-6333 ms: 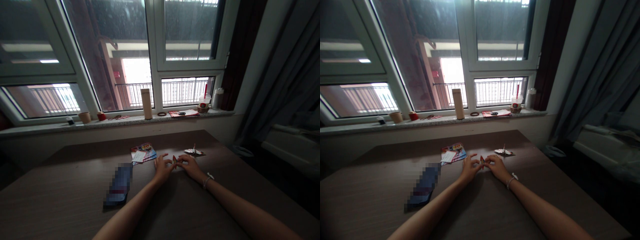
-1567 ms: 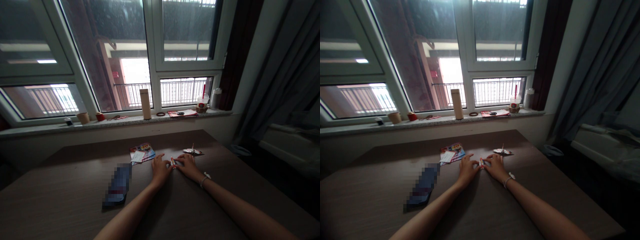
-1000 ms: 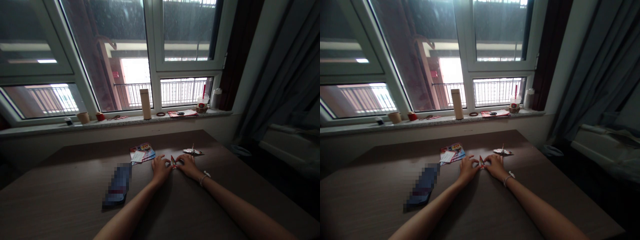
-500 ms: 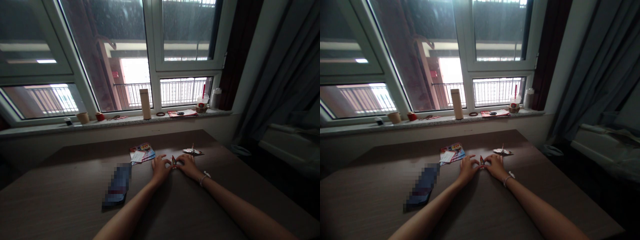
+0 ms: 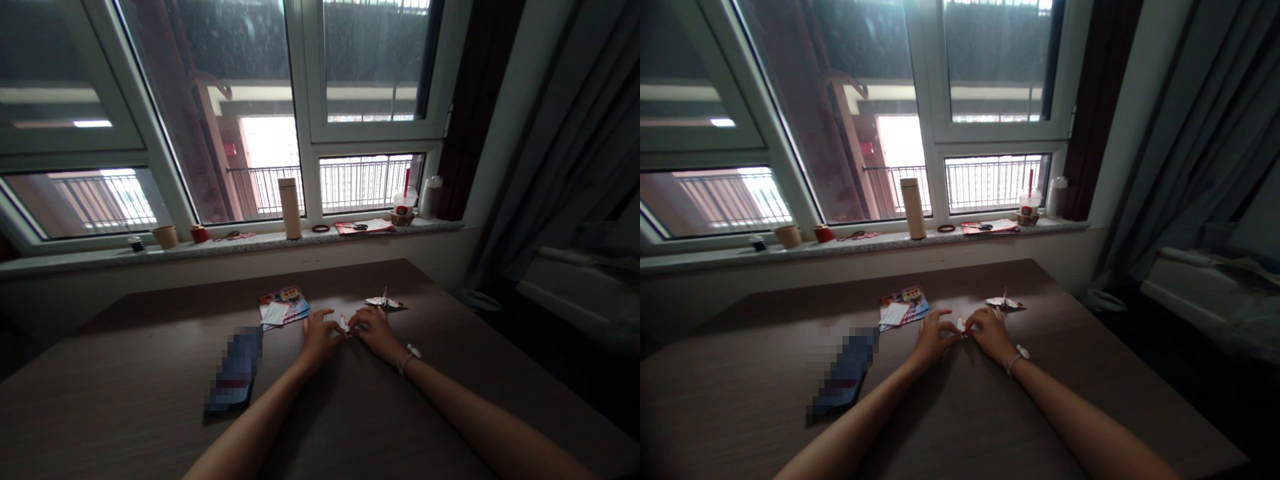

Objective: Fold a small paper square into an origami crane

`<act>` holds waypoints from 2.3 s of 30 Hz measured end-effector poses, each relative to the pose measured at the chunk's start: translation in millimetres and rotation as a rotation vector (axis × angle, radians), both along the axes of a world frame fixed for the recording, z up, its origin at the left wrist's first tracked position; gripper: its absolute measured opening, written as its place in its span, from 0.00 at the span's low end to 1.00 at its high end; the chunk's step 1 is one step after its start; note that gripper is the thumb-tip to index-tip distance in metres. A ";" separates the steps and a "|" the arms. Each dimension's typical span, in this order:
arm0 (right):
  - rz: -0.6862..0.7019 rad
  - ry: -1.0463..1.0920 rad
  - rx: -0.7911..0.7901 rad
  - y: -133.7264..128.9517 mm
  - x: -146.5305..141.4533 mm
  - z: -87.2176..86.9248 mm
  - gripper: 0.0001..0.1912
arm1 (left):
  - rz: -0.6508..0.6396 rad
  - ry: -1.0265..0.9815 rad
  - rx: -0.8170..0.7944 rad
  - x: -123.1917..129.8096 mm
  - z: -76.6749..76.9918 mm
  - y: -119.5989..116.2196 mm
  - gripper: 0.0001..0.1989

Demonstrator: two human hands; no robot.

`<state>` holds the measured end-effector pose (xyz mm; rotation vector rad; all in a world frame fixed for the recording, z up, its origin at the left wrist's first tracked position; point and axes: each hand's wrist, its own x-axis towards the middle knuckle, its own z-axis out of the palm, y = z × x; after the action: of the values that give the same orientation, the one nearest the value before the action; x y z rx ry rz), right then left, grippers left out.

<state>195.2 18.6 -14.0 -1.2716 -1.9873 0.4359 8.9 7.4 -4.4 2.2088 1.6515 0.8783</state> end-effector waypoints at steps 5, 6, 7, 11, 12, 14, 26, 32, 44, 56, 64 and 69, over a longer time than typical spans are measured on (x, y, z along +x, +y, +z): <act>0.048 -0.106 0.041 -4.1 4.5 9.2 0.12 | -0.016 0.040 0.063 -0.5 -1.1 -0.5 0.05; 0.057 -0.123 0.053 -5.1 5.4 11.0 0.12 | -0.021 0.054 0.078 -0.8 -1.3 -0.5 0.05; 0.068 -0.138 0.065 -6.0 6.2 12.5 0.12 | -0.030 0.069 0.093 -1.1 -1.3 -0.6 0.05; 0.101 -0.184 0.116 -7.5 8.1 15.7 0.14 | -0.065 0.134 0.137 -2.4 0.6 -1.8 0.05; 0.107 -0.195 0.124 -7.5 8.3 16.1 0.14 | -0.069 0.149 0.137 -2.3 1.5 -2.4 0.05; 0.120 -0.219 0.129 -7.5 8.6 16.9 0.14 | -0.071 0.179 0.129 -1.8 3.3 -3.8 0.04; 0.140 -0.136 -0.047 -6.1 12.4 18.6 0.10 | -0.050 0.118 0.007 -6.9 3.0 -3.2 0.05; 0.021 -0.027 -0.101 1.7 6.2 -1.3 0.09 | 0.063 0.057 -0.030 1.0 -0.5 -4.7 0.04; -0.059 0.060 -0.104 1.1 5.4 -3.9 0.15 | 0.162 0.000 -0.114 4.4 3.2 -7.6 0.08; 0.051 0.241 -0.111 6.1 4.9 -3.1 0.12 | 0.154 -0.128 -0.090 5.3 4.7 -2.6 0.02; 0.035 0.244 0.001 7.2 4.0 -3.4 0.09 | 0.180 -0.204 -0.023 7.8 3.6 -2.3 0.03; 0.031 0.251 -0.007 5.0 1.8 -1.5 0.09 | 0.205 -0.230 -0.029 10.2 3.5 -2.4 0.04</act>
<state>197.0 23.6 -15.5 -1.1322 -1.7965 0.5883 19.1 5.0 -1.0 1.8615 1.7847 1.1066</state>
